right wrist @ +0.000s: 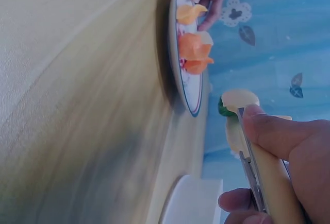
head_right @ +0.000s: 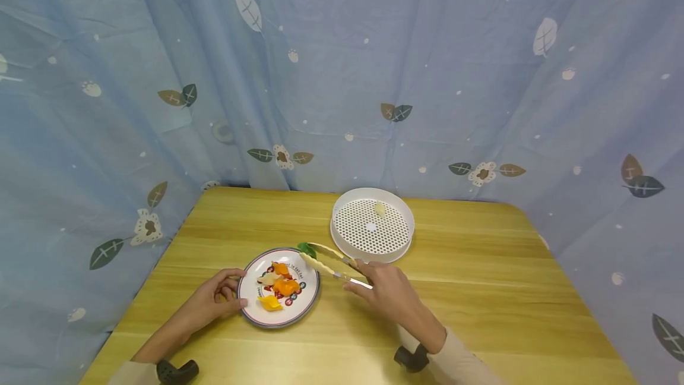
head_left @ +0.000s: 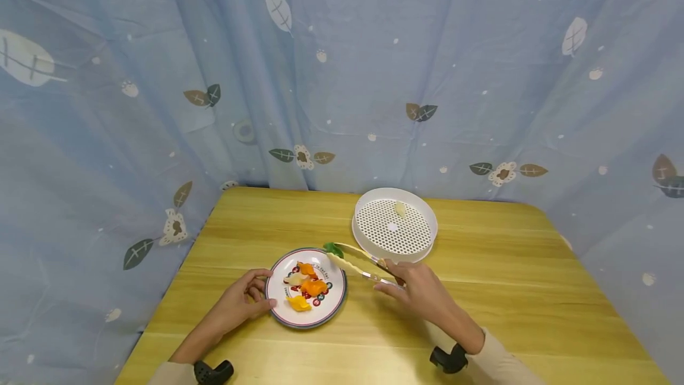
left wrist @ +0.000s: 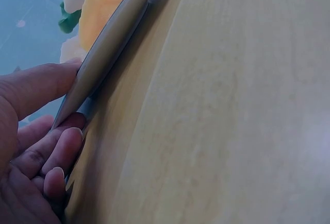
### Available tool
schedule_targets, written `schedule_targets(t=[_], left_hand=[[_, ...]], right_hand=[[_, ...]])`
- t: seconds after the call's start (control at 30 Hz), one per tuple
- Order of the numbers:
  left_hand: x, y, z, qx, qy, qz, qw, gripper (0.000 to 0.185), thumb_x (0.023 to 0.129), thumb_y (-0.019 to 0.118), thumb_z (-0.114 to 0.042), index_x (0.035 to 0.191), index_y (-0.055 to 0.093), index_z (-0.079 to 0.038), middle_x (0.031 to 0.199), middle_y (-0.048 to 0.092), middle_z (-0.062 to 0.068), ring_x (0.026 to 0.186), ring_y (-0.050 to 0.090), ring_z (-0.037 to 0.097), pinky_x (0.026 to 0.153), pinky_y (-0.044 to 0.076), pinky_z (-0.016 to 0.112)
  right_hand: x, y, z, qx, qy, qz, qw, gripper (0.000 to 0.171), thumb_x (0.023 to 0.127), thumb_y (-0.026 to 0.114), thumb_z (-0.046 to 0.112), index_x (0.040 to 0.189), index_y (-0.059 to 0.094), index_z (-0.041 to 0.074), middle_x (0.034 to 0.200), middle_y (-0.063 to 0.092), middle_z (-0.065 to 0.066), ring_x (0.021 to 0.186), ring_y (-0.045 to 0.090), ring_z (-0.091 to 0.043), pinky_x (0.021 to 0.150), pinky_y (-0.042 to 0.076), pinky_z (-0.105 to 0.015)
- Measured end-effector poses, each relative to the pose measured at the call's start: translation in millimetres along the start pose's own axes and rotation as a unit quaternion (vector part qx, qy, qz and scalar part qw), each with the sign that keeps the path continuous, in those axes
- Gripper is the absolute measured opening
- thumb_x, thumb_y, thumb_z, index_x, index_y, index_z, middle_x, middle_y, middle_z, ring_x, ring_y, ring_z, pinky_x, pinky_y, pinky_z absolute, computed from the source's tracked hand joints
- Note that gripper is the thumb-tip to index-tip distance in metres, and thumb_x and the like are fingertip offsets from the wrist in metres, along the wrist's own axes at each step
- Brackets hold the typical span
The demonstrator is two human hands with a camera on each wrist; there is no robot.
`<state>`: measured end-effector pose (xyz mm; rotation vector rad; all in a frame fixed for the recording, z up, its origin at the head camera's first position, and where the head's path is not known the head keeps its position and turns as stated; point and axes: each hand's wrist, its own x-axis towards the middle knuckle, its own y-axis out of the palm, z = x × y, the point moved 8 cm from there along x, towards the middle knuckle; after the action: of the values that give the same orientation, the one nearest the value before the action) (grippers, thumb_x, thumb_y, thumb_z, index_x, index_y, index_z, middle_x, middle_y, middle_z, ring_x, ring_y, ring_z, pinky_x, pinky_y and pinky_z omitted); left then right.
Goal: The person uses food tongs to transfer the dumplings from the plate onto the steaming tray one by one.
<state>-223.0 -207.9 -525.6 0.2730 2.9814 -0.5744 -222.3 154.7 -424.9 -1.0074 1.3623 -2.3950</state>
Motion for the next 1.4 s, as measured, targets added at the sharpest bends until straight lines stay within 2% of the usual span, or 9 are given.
schedule_targets(t=[0.1, 0.33, 0.63, 0.93, 1.0, 1.1, 1.17, 1.23, 1.4], left_hand=[[-0.2, -0.6, 0.0, 0.005, 0.0, 0.0, 1.0, 0.067, 0.084, 0.088, -0.021, 0.141, 0.054, -0.012, 0.11, 0.06, 0.01, 0.086, 0.053, 0.021, 0.067, 0.042, 0.027], [-0.2, -0.8, 1.3, 0.007, -0.007, -0.005, 0.9999, 0.066, 0.084, 0.088, -0.022, 0.14, 0.055, -0.013, 0.108, 0.06, 0.009, 0.086, 0.053, 0.021, 0.066, 0.042, 0.027], [1.0, -1.7, -0.3, 0.004, 0.007, 0.0, 1.0, 0.066, 0.084, 0.087, -0.018, 0.141, 0.054, -0.011, 0.111, 0.058, 0.01, 0.087, 0.052, 0.023, 0.068, 0.044, 0.028], [-0.6, -0.3, -2.7, -0.004, 0.008, 0.007, 0.9999, 0.064, 0.085, 0.086, -0.016, 0.14, 0.054, -0.009, 0.109, 0.059, 0.011, 0.085, 0.054, 0.024, 0.069, 0.046, 0.029], [-1.0, -0.5, -3.2, -0.003, 0.009, 0.007, 0.9999, 0.064, 0.085, 0.086, -0.016, 0.14, 0.054, -0.009, 0.108, 0.059, 0.012, 0.085, 0.054, 0.024, 0.069, 0.046, 0.03], [-0.7, -0.4, -3.3, -0.002, 0.009, 0.008, 0.9999, 0.063, 0.085, 0.086, -0.016, 0.139, 0.054, -0.009, 0.109, 0.059, 0.012, 0.085, 0.053, 0.024, 0.068, 0.045, 0.03], [-0.8, -0.1, -3.0, 0.0, 0.005, 0.007, 1.0, 0.064, 0.085, 0.086, -0.017, 0.14, 0.054, -0.01, 0.109, 0.059, 0.011, 0.086, 0.053, 0.024, 0.068, 0.045, 0.029], [-0.6, 0.1, -2.0, 0.002, -0.001, 0.006, 1.0, 0.064, 0.085, 0.087, -0.019, 0.14, 0.054, -0.011, 0.109, 0.059, 0.011, 0.086, 0.053, 0.023, 0.068, 0.044, 0.029], [-0.7, -0.4, -1.1, 0.005, -0.008, 0.0, 1.0, 0.066, 0.084, 0.088, -0.02, 0.14, 0.054, -0.013, 0.109, 0.06, 0.01, 0.086, 0.053, 0.023, 0.067, 0.043, 0.028]], right_hand=[[0, -3, -3, 0.001, 0.01, 0.001, 1.0, 0.042, 0.084, 0.085, 0.038, 0.116, 0.076, 0.011, 0.063, 0.038, 0.015, 0.058, 0.032, 0.001, 0.053, 0.032, -0.021], [3, -11, -8, -0.012, 0.013, -0.013, 1.0, 0.036, 0.086, 0.083, 0.037, 0.111, 0.076, 0.014, 0.063, 0.038, 0.014, 0.059, 0.032, 0.001, 0.052, 0.031, -0.021], [5, -20, -23, -0.023, 0.043, -0.007, 0.999, 0.053, 0.09, 0.079, 0.039, 0.128, 0.072, 0.002, 0.063, 0.038, 0.014, 0.057, 0.03, 0.0, 0.051, 0.03, -0.022], [7, -35, -46, -0.034, 0.068, -0.034, 0.997, 0.054, 0.089, 0.081, 0.038, 0.128, 0.071, 0.001, 0.062, 0.036, 0.012, 0.056, 0.03, -0.004, 0.053, 0.032, -0.025], [8, -37, -52, -0.035, 0.074, -0.038, 0.996, 0.054, 0.09, 0.08, 0.038, 0.128, 0.071, 0.001, 0.062, 0.039, 0.011, 0.057, 0.033, -0.005, 0.054, 0.033, -0.026], [8, -39, -61, -0.035, 0.084, -0.042, 0.995, 0.055, 0.09, 0.08, 0.038, 0.129, 0.07, 0.001, 0.065, 0.054, 0.005, 0.057, 0.034, -0.006, 0.054, 0.034, -0.025], [7, -39, -67, -0.034, 0.088, -0.044, 0.995, 0.054, 0.09, 0.08, 0.038, 0.128, 0.07, 0.0, 0.079, 0.07, -0.003, 0.056, 0.033, -0.005, 0.053, 0.033, -0.025], [7, -39, -72, -0.033, 0.092, -0.042, 0.994, 0.054, 0.09, 0.08, 0.038, 0.127, 0.07, 0.0, 0.1, 0.077, -0.011, 0.055, 0.032, -0.005, 0.052, 0.033, -0.025], [9, -39, -90, -0.034, 0.122, -0.025, 0.992, 0.057, 0.091, 0.078, 0.042, 0.128, 0.069, -0.001, 0.094, 0.075, -0.013, 0.056, 0.036, -0.008, 0.054, 0.036, -0.027]])
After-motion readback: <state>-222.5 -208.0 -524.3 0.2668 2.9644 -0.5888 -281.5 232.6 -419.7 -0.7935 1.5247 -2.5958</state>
